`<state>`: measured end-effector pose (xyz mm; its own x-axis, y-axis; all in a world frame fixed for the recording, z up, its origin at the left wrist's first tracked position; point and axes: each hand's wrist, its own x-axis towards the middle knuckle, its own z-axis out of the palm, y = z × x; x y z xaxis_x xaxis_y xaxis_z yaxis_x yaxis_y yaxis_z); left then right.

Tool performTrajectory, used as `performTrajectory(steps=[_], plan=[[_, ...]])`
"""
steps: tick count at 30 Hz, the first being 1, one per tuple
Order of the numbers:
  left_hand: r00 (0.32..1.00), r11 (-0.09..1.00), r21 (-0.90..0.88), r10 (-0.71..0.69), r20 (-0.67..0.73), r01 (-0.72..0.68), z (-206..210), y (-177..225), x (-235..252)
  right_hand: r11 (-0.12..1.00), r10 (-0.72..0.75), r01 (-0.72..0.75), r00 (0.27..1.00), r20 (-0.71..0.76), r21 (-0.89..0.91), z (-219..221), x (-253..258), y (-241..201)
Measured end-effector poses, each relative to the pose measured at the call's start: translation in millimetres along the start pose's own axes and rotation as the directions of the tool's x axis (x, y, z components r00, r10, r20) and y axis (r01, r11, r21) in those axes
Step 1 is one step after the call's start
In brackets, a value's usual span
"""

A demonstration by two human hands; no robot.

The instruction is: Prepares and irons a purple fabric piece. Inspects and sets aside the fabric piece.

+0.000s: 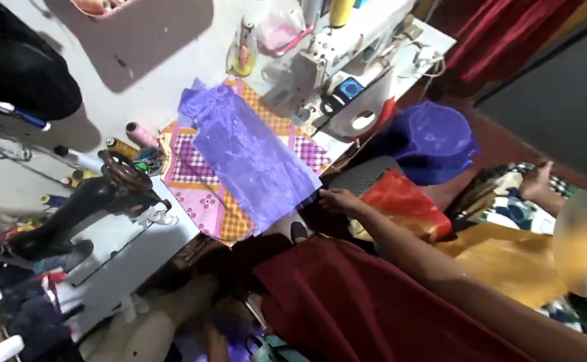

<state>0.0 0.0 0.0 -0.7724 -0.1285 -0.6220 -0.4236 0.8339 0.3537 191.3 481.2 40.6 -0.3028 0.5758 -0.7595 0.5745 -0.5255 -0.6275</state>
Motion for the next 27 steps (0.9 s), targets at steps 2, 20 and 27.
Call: performTrajectory(steps=[2,20,27], plan=[[0.995,0.944,-0.315,0.103,0.001,-0.097,35.2,74.8,-7.2,0.996,0.076,-0.081,0.992,0.105,0.049,4.0,14.2,-5.1],[0.881,0.887,0.079,0.436,0.187,-0.456,66.6,281.5,-44.2,0.916,-0.34,0.385,0.895,0.288,-0.116,38.4,9.3,-127.3],[0.839,0.811,-0.28,0.543,0.032,-0.513,71.6,277.9,-47.8,0.737,-0.594,0.663,0.727,0.344,-0.131,-4.4,-20.5,-135.1]])
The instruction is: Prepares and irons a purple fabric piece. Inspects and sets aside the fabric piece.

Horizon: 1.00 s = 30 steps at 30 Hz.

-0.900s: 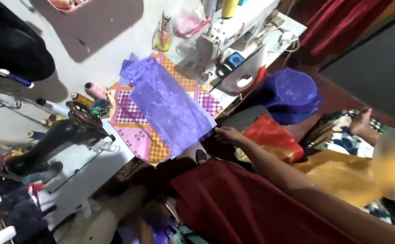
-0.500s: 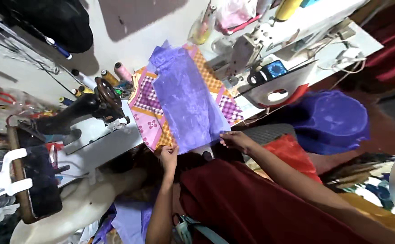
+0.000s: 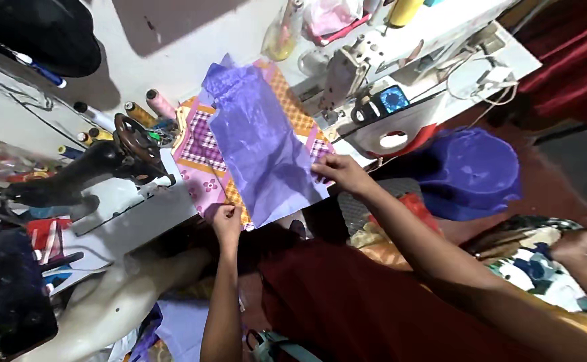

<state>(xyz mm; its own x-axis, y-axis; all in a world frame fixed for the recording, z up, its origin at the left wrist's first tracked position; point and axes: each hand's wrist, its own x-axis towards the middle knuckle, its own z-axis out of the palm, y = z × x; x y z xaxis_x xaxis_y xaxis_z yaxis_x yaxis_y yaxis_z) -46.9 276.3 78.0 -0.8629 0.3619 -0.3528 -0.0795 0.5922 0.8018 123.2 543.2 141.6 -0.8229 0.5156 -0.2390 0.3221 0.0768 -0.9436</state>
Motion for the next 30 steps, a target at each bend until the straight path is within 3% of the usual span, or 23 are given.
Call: performTrajectory(steps=[3,8,13,18,20,24,30], plan=[[0.997,0.997,0.033,-0.071,0.018,0.07,20.6,-17.3,0.2,0.964,0.265,-0.266,0.958,-0.106,0.001,-9.2,-8.6,64.2],[0.996,0.984,0.16,-0.081,-0.027,0.084,33.9,-5.0,1.5,0.9,0.403,-0.42,0.903,-0.148,-0.116,-9.6,-4.8,105.6],[0.997,0.967,0.243,-0.071,-0.033,0.077,37.0,5.4,5.9,0.882,0.429,-0.436,0.9,-0.078,-0.178,-10.4,-9.4,102.0],[0.998,0.951,0.305,-0.057,0.005,0.053,38.2,14.8,25.6,0.958,0.279,-0.275,0.96,0.037,-0.075,-25.2,-11.3,95.6],[0.997,0.945,0.321,-0.07,-0.01,0.07,38.9,20.2,37.5,0.954,0.298,-0.297,0.954,0.039,-0.032,-29.8,-3.9,92.9],[0.995,0.948,0.303,-0.088,-0.039,0.096,39.7,31.0,63.2,0.924,0.379,-0.378,0.925,0.011,-0.055,-26.2,30.4,89.2],[1.0,0.967,0.255,-0.011,-0.029,0.018,37.4,50.5,118.2,0.932,0.3,-0.301,0.953,-0.035,-0.201,-11.4,102.9,67.0]])
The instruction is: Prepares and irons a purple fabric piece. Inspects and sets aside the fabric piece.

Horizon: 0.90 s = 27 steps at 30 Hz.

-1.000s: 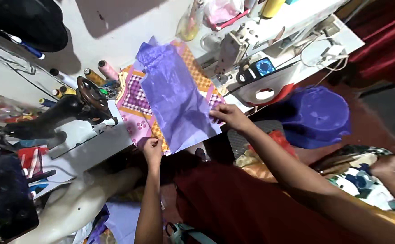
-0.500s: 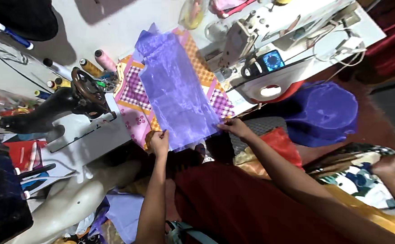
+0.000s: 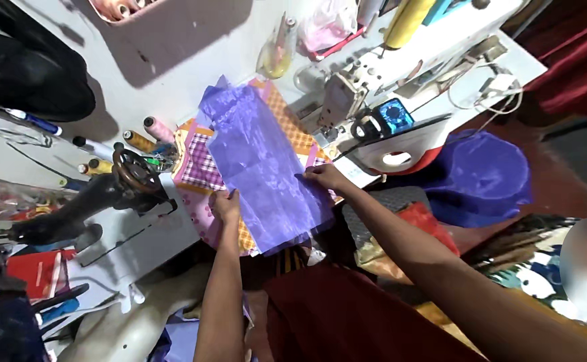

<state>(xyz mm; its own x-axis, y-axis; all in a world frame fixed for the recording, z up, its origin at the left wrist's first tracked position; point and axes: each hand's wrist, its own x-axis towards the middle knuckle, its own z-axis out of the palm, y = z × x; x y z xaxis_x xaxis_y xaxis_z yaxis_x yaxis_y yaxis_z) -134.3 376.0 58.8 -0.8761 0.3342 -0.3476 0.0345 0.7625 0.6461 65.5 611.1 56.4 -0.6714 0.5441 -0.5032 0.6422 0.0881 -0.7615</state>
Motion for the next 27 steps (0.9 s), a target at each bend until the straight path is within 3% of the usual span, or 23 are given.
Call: performTrajectory(steps=[7,12,17,23,27], plan=[[1.0,0.999,0.053,0.005,0.007,-0.005,-12.1,20.3,74.9,0.999,0.05,-0.05,0.999,-0.008,-0.018,3.4,49.1,-27.9],[0.997,0.996,0.075,-0.049,0.063,0.045,-24.4,39.5,102.3,0.991,0.068,-0.073,0.997,-0.04,-0.114,4.6,63.3,-32.9],[0.994,0.993,-0.04,0.106,-0.029,-0.107,-22.4,34.1,129.2,0.973,0.071,-0.083,0.996,-0.063,-0.214,3.4,66.6,-35.4],[0.989,0.979,0.139,0.144,0.039,-0.148,-17.9,32.4,159.1,0.976,0.048,-0.074,0.99,-0.13,-0.203,8.0,66.1,-33.1],[0.983,0.974,0.14,0.181,-0.013,-0.178,-14.9,29.8,161.8,0.977,0.076,-0.108,0.982,-0.174,-0.183,9.2,65.3,-34.1]])
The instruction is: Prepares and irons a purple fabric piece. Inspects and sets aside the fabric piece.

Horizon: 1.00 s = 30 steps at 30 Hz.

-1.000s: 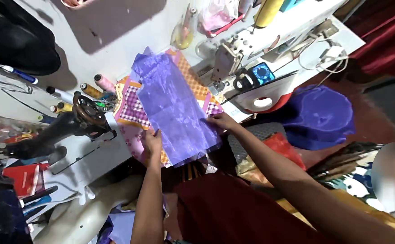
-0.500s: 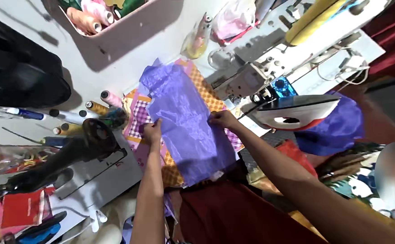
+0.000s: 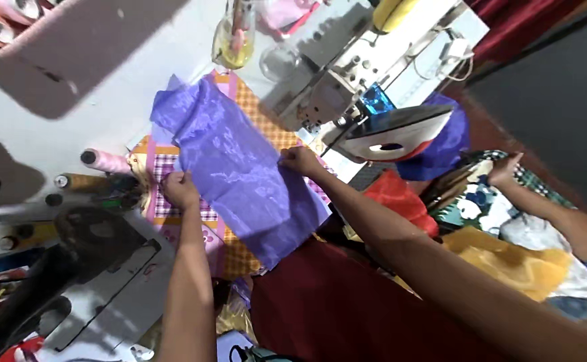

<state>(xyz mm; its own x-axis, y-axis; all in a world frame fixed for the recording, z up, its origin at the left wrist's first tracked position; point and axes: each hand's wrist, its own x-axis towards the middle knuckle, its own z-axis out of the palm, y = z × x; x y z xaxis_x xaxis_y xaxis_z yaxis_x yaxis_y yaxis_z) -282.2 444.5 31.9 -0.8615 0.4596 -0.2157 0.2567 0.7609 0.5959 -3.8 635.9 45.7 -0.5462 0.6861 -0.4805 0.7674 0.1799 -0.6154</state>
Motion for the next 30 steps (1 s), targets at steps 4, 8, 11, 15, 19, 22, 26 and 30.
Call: performTrajectory(steps=[4,8,11,15,19,22,26,30], plan=[[0.999,0.999,-0.018,-0.034,-0.018,0.034,0.7,-2.7,1.5,1.0,-0.003,0.003,1.0,-0.022,-0.014,0.5,7.7,-1.3],[0.996,0.998,-0.004,-0.067,-0.055,0.067,-0.3,4.3,-4.4,0.999,-0.018,0.017,1.0,-0.022,-0.049,1.9,12.6,3.3],[0.971,0.984,0.083,0.171,-0.169,-0.159,4.4,11.8,-33.5,0.998,-0.049,0.048,0.999,-0.02,-0.041,0.0,-0.7,2.8],[0.823,0.779,0.269,0.554,0.128,-0.566,31.0,20.3,-97.0,0.998,-0.058,0.058,0.998,0.01,-0.001,-0.9,-28.7,15.5],[0.756,0.673,0.347,0.551,0.352,-0.653,68.6,0.1,-130.7,0.999,-0.038,0.038,0.999,0.016,-0.022,6.8,-35.9,34.2],[0.76,0.661,0.378,0.531,0.375,-0.648,78.8,-11.7,-135.6,0.999,-0.002,0.0,0.999,-0.032,-0.053,9.8,-43.3,30.4],[0.762,0.659,0.384,0.54,0.357,-0.647,79.7,-12.4,-135.2,0.998,0.046,-0.052,0.982,-0.183,-0.025,3.4,-85.0,47.8],[0.763,0.674,0.359,0.554,0.334,-0.646,77.2,-9.1,-135.9,0.995,0.1,-0.09,0.969,-0.226,0.054,-7.6,-103.0,71.3]])
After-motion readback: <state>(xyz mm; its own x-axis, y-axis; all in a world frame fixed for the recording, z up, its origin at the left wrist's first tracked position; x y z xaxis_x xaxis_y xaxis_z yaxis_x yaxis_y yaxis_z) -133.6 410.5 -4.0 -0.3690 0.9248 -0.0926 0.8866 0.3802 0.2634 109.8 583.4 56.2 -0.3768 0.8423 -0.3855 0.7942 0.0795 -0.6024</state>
